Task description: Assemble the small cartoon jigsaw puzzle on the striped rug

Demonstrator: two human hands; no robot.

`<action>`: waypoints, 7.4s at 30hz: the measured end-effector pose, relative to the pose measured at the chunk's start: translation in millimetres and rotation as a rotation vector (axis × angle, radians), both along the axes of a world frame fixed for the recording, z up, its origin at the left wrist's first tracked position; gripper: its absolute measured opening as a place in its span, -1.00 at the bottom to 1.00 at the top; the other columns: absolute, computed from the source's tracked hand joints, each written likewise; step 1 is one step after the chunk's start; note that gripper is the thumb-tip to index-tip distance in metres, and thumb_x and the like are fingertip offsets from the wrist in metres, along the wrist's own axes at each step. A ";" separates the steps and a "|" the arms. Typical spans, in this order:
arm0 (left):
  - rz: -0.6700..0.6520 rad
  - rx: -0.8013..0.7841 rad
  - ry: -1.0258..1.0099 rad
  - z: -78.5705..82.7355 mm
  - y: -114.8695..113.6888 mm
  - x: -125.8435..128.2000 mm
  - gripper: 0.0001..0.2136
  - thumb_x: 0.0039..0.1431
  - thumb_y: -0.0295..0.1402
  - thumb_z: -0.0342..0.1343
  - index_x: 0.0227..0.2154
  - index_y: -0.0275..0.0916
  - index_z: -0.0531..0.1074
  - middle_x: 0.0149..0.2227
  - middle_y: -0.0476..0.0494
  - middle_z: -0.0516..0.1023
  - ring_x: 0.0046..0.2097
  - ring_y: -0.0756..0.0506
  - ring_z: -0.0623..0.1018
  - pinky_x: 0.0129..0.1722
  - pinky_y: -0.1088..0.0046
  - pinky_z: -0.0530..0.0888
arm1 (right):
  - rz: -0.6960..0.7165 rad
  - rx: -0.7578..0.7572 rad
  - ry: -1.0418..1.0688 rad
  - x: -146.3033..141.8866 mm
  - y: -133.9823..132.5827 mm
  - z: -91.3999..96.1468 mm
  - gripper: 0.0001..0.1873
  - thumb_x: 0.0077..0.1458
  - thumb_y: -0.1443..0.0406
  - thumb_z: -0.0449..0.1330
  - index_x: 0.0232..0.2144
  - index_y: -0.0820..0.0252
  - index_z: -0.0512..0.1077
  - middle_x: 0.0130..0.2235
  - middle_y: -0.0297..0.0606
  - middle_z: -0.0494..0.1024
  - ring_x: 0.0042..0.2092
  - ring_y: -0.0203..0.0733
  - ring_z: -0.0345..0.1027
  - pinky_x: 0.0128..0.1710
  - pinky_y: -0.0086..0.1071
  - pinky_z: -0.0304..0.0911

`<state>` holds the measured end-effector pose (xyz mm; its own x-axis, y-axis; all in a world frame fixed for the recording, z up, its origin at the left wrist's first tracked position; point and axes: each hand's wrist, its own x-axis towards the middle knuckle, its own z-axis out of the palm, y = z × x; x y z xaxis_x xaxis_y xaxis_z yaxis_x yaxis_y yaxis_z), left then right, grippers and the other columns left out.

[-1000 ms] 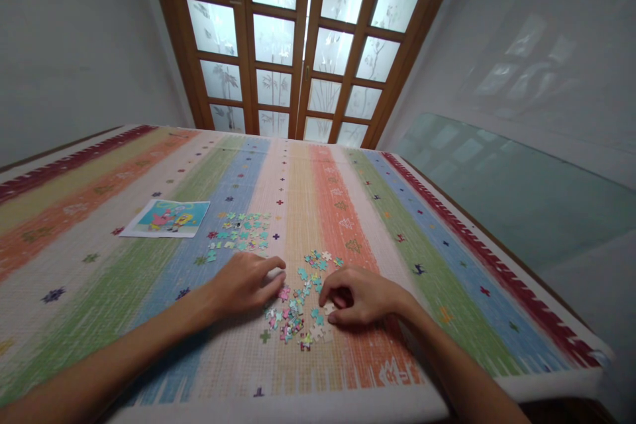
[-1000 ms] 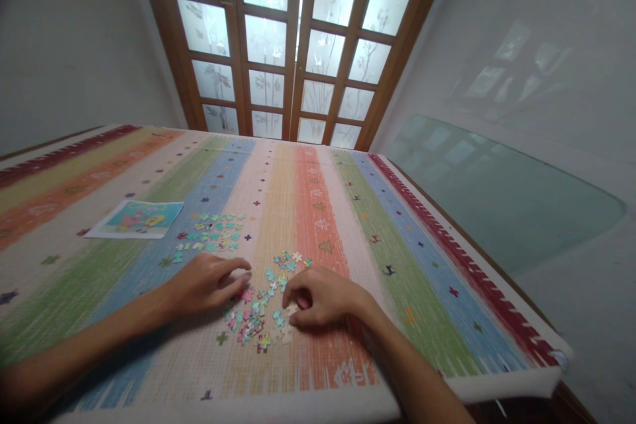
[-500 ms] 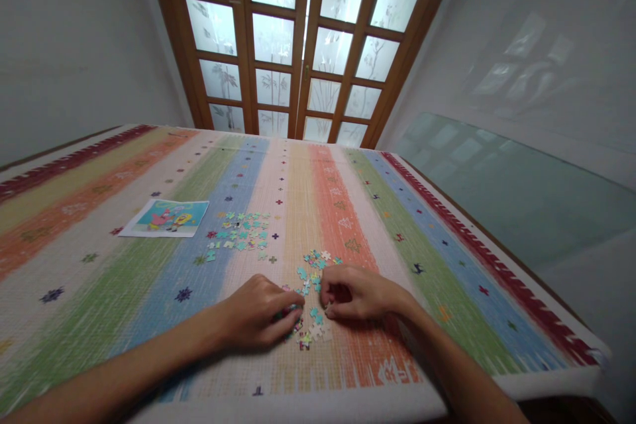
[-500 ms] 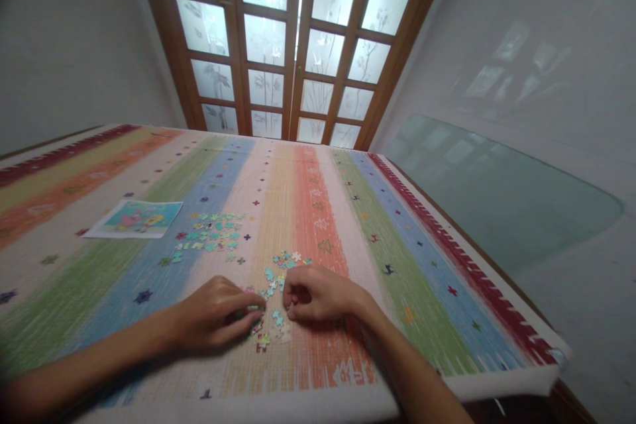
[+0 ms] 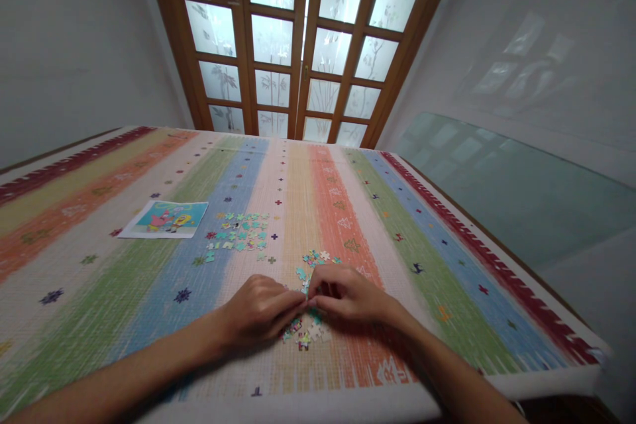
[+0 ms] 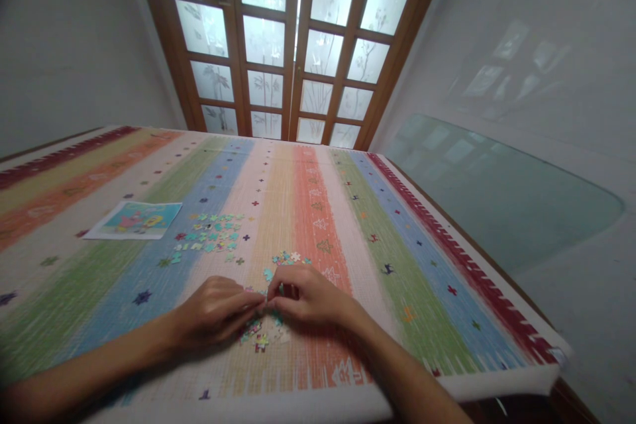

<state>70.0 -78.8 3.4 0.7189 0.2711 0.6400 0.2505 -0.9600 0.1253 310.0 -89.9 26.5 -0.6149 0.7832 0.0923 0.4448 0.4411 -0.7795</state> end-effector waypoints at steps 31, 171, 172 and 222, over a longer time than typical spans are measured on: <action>0.231 -0.002 0.181 -0.6 41.9 -93.0 -0.75 0.46 -0.38 -0.05 -0.15 -0.23 0.56 -0.58 -0.01 0.56 -0.62 0.01 0.47 -0.59 0.51 0.30 | 0.188 -0.299 -0.266 17.8 5.8 9.2 -0.78 -0.09 0.38 0.48 -0.34 0.21 0.57 -0.49 -0.50 0.43 -0.48 -0.41 0.29 -0.46 -0.51 0.14; 0.283 -0.370 0.125 27.2 41.8 -96.6 -0.73 0.38 -0.31 0.01 -0.32 -0.21 0.60 -0.71 0.07 0.38 -0.69 0.03 0.31 -0.65 0.51 0.13 | 0.096 0.176 -0.228 -16.1 -7.8 -1.7 -0.75 0.21 0.37 0.11 -0.39 0.16 0.59 -0.46 -0.28 0.61 -0.46 -0.32 0.26 -0.38 -0.39 0.11; 0.302 -0.338 0.141 24.5 46.0 -100.9 -0.73 0.38 -0.31 0.01 -0.32 -0.20 0.61 -0.70 0.06 0.39 -0.68 0.02 0.32 -0.64 0.50 0.13 | 0.094 0.180 -0.239 -16.2 -8.0 -1.2 -0.75 0.22 0.37 0.11 -0.39 0.17 0.58 -0.46 -0.28 0.60 -0.46 -0.32 0.26 -0.38 -0.39 0.11; 0.294 0.002 -0.013 26.2 39.5 -104.1 -0.81 0.40 -0.39 0.04 -0.29 -0.23 0.54 -0.57 0.05 0.52 -0.59 0.06 0.41 -0.52 0.52 0.29 | -0.094 0.653 -0.117 -25.1 -10.5 -19.9 -0.70 0.41 0.26 0.01 -0.26 0.18 0.51 -0.45 -0.30 0.59 -0.48 -0.30 0.34 -0.39 -0.33 0.12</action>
<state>-34.1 -39.2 29.6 0.6009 0.4657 0.6496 0.5166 -0.8465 0.1290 285.0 -100.4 6.6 -0.5816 0.6399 0.5022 0.5700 0.7611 -0.3096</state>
